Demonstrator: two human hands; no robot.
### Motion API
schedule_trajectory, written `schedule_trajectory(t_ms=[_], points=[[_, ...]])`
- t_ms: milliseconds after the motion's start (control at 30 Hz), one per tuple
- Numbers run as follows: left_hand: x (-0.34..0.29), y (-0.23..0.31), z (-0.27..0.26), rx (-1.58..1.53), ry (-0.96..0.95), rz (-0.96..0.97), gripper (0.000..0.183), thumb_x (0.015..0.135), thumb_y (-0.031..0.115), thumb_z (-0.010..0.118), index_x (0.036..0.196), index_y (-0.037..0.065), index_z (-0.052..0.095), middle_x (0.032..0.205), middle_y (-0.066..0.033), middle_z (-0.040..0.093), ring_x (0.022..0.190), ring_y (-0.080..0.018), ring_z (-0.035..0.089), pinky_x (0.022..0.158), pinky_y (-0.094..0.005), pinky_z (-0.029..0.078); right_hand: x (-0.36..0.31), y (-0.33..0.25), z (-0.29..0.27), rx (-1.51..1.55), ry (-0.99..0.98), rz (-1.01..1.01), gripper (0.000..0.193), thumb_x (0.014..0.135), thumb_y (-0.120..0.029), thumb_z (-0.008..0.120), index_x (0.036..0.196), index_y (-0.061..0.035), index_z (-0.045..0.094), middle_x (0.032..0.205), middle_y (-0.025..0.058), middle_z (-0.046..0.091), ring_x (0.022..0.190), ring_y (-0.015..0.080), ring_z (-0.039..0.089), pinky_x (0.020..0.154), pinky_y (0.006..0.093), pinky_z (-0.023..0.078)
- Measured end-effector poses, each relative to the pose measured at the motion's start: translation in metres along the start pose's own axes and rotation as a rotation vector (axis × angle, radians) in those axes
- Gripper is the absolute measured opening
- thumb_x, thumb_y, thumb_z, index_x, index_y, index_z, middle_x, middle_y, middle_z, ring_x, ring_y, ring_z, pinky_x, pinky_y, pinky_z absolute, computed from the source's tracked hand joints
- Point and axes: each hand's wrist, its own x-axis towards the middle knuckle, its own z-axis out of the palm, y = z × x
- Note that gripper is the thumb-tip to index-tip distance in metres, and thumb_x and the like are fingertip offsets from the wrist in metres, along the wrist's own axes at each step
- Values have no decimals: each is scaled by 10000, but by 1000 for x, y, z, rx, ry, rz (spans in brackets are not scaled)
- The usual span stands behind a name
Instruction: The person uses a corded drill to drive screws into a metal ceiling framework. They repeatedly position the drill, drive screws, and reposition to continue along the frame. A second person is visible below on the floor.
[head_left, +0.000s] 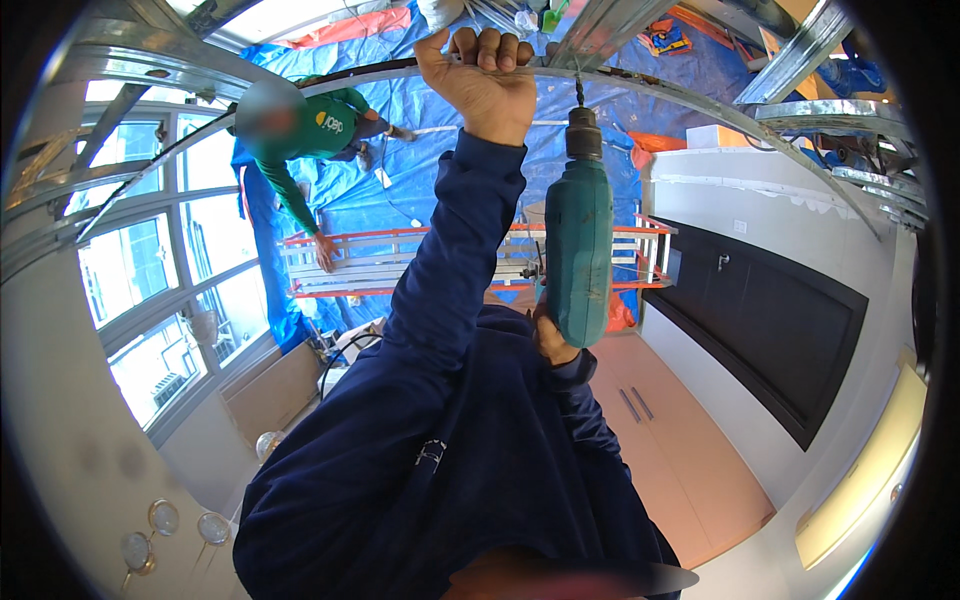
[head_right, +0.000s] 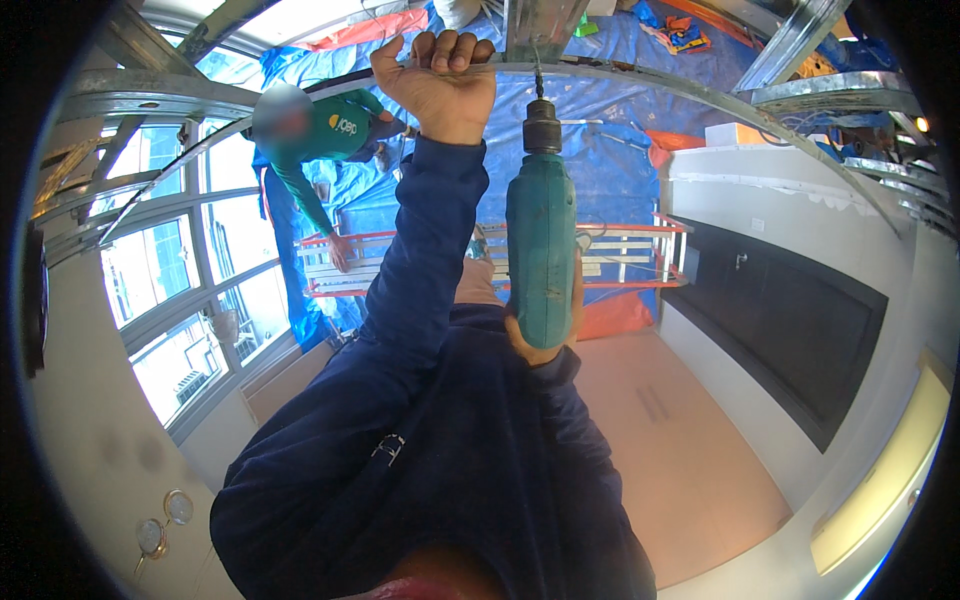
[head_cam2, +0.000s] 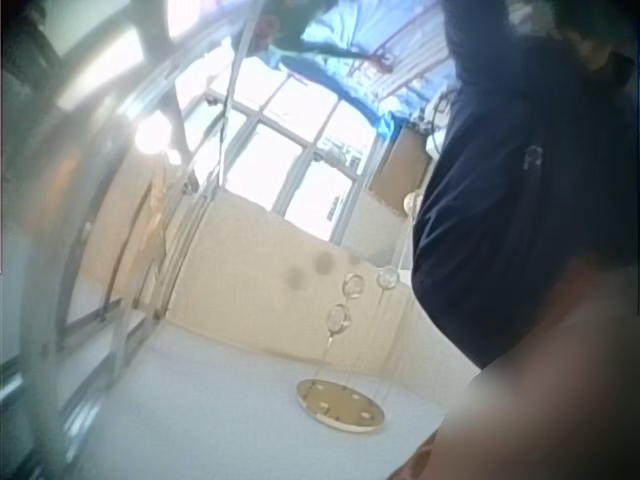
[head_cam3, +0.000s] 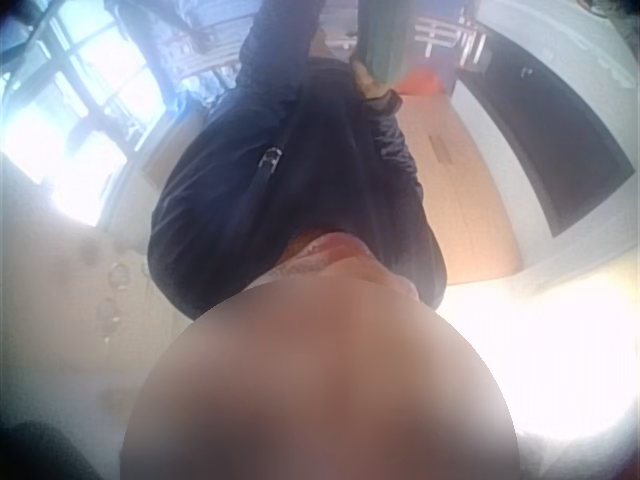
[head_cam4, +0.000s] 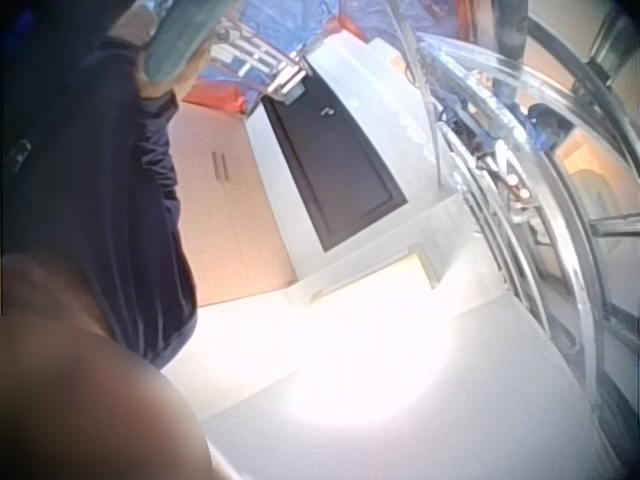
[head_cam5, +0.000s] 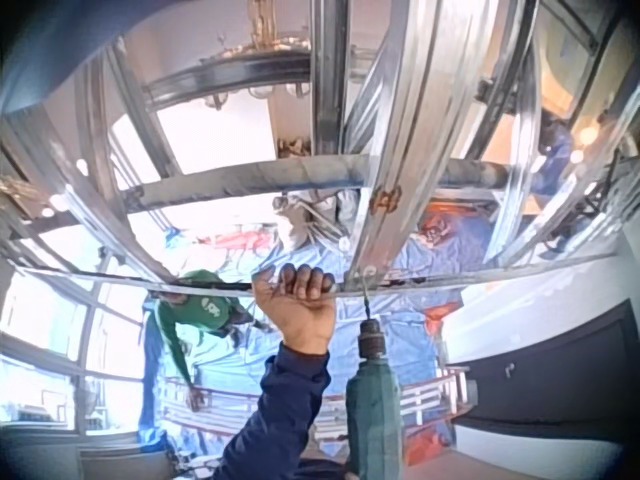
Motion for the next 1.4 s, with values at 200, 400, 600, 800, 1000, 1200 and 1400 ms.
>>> schedule_trajectory(t_ms=[200, 400, 600, 800, 1000, 1200, 1400], points=[[0, 0, -1, 11, 0, -1, 439, 742, 456, 645, 597, 196, 323, 525, 14, 349, 519, -139, 354, 637, -343, 304, 1, -6, -1, 92, -26, 63, 333, 748, 55, 712, 1067, -41, 722, 1071, 149, 721, 917, 322, 706, 791, 392, 560], [1, 1, -2, 6, -10, -7, 439, 738, 458, 650, 597, 195, 328, 523, 12, 349, 519, -141, 357, 642, -344, 309, 1, -12, -2, 14, -15, 16, 305, 746, 67, 723, 1023, -59, 739, 1078, 158, 724, 914, 341, 710, 779, 407, 566], [1, 0, -2, -6, 10, -8, 449, 747, 466, 648, 593, 193, 326, 519, 13, 348, 518, -142, 352, 647, -347, 316, -1, -17, -2, 185, 24, 122, 279, 762, 76, 699, 1020, -27, 731, 1069, 179, 723, 915, 356, 708, 797, 414, 564], [0, 1, -2, -15, -18, -16, 444, 767, 465, 630, 589, 190, 330, 508, 12, 362, 519, -144, 354, 651, -348, 318, -4, -15, 1, 301, 66, 210, 269, 824, 43, 655, 1090, 51, 698, 1084, 156, 726, 932, 275, 709, 833, 378, 562], [1, 0, 0, -29, -12, -26, 450, 762, 471, 633, 585, 196, 324, 492, 18, 364, 502, -145, 361, 625, -340, 317, -7, -10, 6, 365, 94, 221, 293, 840, 35, 636, 1126, 65, 687, 1070, 133, 724, 929, 231, 702, 831, 339, 560], [1, -1, 0, -19, -3, -15, 460, 754, 477, 643, 577, 202, 319, 477, 25, 358, 485, -145, 365, 604, -330, 318, -7, -8, 3, 156, 69, 112, 779, 798, -136, 746, 1467, 85, 414, 1026, 125, 706, 846, 205, 691, 775, 320, 558], [-2, 1, -2, -15, -7, -31, 444, 761, 460, 639, 581, 196, 330, 503, 16, 348, 523, -146, 348, 643, -348, 316, -9, -19, -1, 90, 31, 142, 275, 749, 75, 726, 985, -67, 738, 1053, 172, 730, 914, 364, 716, 786, 435, 573]])
